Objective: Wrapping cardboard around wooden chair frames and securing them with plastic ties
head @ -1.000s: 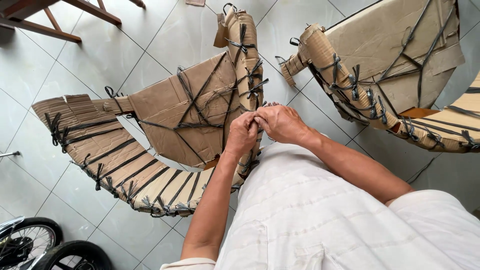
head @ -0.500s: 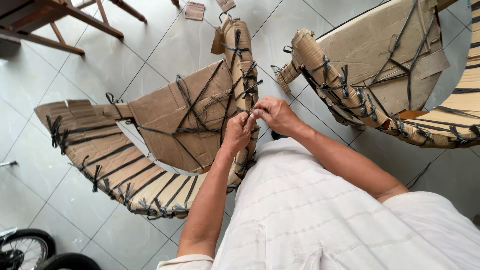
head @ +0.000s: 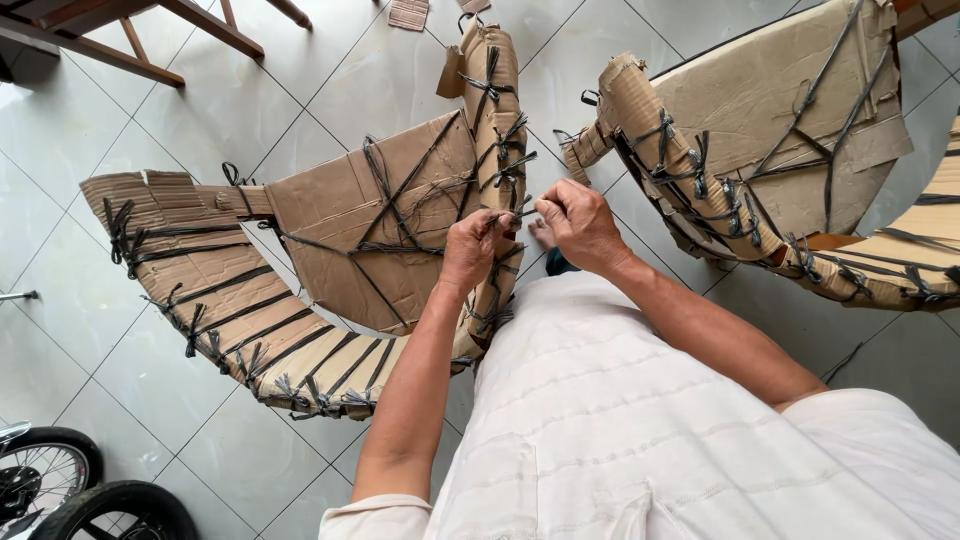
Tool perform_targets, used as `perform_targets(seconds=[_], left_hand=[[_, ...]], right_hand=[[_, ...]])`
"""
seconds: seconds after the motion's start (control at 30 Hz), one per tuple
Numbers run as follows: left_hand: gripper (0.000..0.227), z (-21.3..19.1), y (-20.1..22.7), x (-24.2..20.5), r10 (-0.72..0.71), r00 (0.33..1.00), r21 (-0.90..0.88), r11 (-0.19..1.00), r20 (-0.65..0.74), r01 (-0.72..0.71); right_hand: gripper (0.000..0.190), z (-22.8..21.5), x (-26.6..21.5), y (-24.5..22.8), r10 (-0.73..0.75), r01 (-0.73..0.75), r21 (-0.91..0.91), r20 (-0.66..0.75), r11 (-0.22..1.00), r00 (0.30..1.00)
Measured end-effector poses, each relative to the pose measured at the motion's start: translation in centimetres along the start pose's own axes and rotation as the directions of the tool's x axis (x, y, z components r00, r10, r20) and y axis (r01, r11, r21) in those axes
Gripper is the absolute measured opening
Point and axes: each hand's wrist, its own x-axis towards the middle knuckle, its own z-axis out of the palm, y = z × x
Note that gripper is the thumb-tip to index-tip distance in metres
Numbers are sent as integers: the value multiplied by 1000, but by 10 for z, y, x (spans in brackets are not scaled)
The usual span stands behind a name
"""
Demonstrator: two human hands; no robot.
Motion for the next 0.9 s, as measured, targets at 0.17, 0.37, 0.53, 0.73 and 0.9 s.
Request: perform_targets(seconds=[0.17, 0.37, 0.53, 0.73, 0.9], left_hand=[[11, 8, -26, 6, 37, 999, 134, 990, -34, -32], [16, 10, -14, 1, 49, 998, 126, 991, -33, -45], [24, 7, -10, -2, 20, 998, 114, 993, -64, -13], [33, 2, 8, 3, -80, 990, 132, 987, -112, 95], [40, 1, 1, 18, -187, 977, 229, 951, -102, 206]], right_hand=[[4, -4, -10, 30, 108, -105, -254, -1, 961, 994], [42, 7, 3, -29, 109, 9, -413, 262, 910, 959], [43, 39, 4, -4, 78, 13, -261, 336, 965, 938], [29, 59, 1, 12, 68, -26, -205, 197, 978, 978], [16, 71, -3, 41, -254, 271, -544, 108, 794, 961]])
